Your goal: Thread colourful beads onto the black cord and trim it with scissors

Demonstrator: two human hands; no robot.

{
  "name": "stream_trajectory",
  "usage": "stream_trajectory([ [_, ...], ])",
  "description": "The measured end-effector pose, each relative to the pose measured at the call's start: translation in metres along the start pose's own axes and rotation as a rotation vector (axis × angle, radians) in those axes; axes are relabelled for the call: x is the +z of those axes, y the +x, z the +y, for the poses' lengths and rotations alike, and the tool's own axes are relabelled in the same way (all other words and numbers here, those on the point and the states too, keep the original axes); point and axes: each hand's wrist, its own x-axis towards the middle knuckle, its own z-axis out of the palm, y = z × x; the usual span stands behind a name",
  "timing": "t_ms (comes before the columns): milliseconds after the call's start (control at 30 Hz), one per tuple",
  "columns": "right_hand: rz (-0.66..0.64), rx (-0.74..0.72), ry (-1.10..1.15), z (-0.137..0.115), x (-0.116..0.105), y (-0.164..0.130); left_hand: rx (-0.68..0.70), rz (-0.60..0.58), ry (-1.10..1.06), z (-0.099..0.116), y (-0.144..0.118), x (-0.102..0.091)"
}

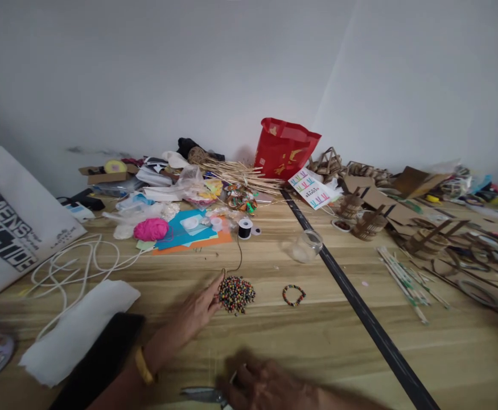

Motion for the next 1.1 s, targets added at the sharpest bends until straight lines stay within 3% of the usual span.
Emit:
stream_trajectory([
  [133,-0.006,0.086,-0.067,-0.006,0.011,0.000,0.192,-0.042,0.384,-0.009,-0.018,-0.009],
  [267,-0.166,0.197,0.074,-0.004,-0.013,-0.001,0.213,-0.035,0.489,0.000,-0.018,-0.014],
  [367,-0.212,0.249,0.357,0.008,-0.034,-0.007,0.137,-0.083,0.418,0.021,-0.008,-0.020],
  [500,-0.337,0.251,0.975,0.035,-0.042,-0.014,-0.046,-0.226,0.193,0.050,0.007,-0.031],
  [633,-0.265,0.146,1.631,0.059,-0.038,-0.017,-0.105,-0.240,-0.076,0.060,0.010,-0.033],
  [800,-0.192,0.160,2.071,0.067,-0.022,-0.027,-0.286,-0.184,-0.538,0.047,0.004,-0.015],
  [933,0.014,0.316,2.173,0.063,-0.011,-0.030,-0.351,-0.071,-0.711,0.041,0.001,-0.002],
  [1100,0.170,0.348,2.027,0.063,-0.016,-0.025,-0.389,0.043,-0.709,0.039,0.000,0.004],
])
